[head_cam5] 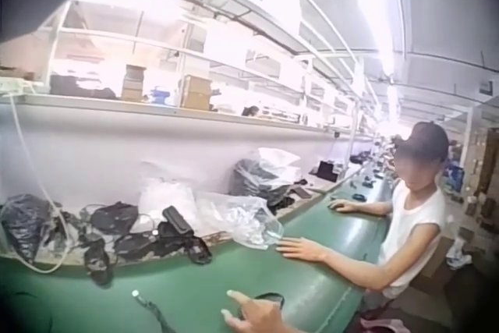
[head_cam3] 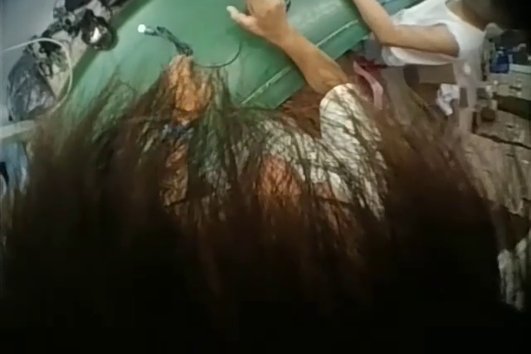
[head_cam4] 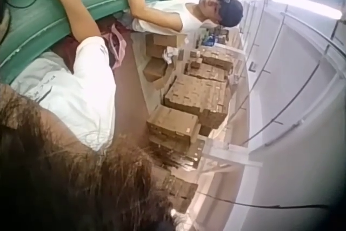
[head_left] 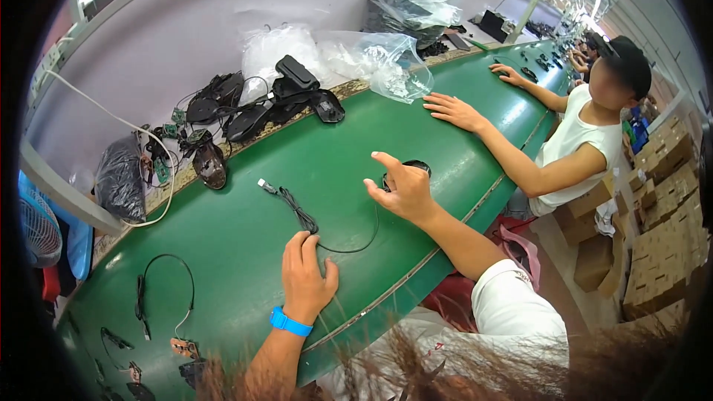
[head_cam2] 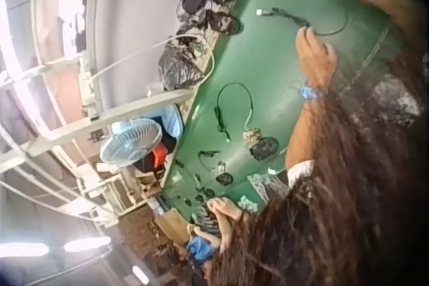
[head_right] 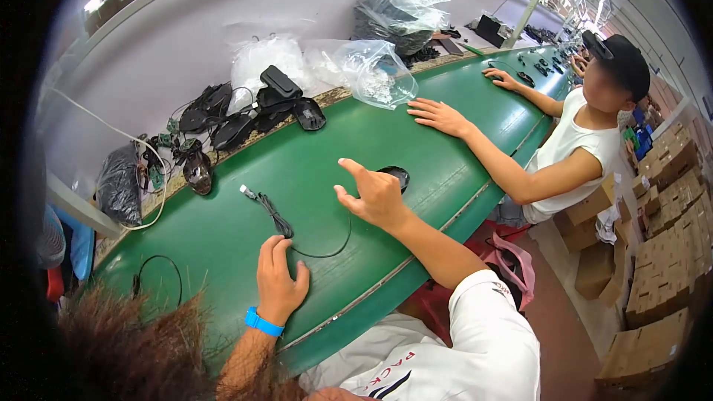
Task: Assembling internal components and shells of computer mice on a production line.
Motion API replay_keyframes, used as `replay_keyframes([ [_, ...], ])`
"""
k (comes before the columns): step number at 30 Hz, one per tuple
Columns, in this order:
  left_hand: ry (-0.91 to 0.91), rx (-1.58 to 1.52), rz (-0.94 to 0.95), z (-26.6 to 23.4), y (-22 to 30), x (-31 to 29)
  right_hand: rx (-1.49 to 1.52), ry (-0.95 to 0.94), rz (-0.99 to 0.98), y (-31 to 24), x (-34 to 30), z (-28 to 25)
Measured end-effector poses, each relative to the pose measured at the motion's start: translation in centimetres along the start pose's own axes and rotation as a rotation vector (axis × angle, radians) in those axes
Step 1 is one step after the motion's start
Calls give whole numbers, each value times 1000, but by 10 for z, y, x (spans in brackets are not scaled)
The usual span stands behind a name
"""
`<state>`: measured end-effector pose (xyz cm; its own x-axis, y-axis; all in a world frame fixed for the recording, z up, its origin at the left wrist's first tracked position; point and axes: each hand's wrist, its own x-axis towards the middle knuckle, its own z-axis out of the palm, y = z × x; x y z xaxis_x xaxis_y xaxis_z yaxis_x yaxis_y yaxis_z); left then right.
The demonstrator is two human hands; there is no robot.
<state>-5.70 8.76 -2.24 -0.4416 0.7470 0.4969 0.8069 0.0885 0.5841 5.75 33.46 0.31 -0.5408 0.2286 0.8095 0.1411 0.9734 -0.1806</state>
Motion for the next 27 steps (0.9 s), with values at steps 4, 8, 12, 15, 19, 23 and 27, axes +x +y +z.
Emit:
replay_keyframes([
  [4,11,-87,-87,0,-3,-2,-6,-23,6,3,1,2],
  [8,0,-94,-99,1,-8,-3,7,-33,100,1,3,1],
  [12,-71,-44,-112,-6,-10,-4,56,-44,97,-7,2,-1],
  [15,-39,127,-37,-13,-19,3,142,-102,-25,-12,-4,2],
  [19,-52,188,-27,-11,-25,-3,199,-207,-116,-16,-15,3],
  [23,-83,217,-22,-11,-24,-1,301,-270,-60,-23,-7,0],
  [27,-88,216,-17,-9,-30,-3,270,-8,211,-32,20,-11],
])
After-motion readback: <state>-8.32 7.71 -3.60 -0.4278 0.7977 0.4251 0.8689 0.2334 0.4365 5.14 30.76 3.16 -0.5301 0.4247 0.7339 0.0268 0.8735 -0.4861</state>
